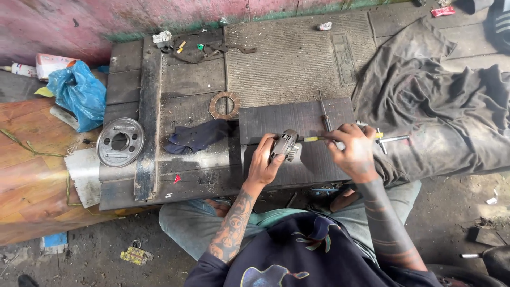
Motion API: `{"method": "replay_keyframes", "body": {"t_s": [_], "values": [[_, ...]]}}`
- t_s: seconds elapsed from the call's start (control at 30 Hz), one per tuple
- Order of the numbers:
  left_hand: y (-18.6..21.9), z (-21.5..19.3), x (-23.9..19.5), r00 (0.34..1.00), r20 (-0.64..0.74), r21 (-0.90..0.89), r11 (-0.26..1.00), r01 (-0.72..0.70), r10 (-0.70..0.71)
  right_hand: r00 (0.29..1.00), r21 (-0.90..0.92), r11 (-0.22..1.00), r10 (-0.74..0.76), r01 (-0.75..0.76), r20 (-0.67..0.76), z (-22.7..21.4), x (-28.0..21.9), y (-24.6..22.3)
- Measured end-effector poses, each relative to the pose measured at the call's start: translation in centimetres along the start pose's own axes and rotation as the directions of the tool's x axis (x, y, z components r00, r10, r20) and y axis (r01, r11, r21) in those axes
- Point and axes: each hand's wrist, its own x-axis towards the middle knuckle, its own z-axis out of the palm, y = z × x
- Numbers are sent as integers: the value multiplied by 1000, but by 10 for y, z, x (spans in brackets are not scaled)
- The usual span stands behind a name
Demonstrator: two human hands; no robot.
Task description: Cleaning a motorcycle clutch assembly using a small brush to remove debris and grease.
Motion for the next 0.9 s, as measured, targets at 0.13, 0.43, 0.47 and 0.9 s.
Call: {"method": "replay_keyframes", "body": {"t_s": [0.13,0.43,0.47,0.9], "values": [[-6,0,-2,999,22,-11,1000,27,-27,996,258,962,-79,85,-37,-19,-7,-39],[-8,5,0,995,-44,110,991,-80,85,970,-15,997,-74,72,-233,-11,-2,-52],[-6,4,2,997,-53,73,996,-60,64,978,38,998,-51,59,-201,-2,-1,-46],[29,0,32,997,56,-85,995,53,-49,986,324,939,-71,118,-152,3,-16,-39]]}}
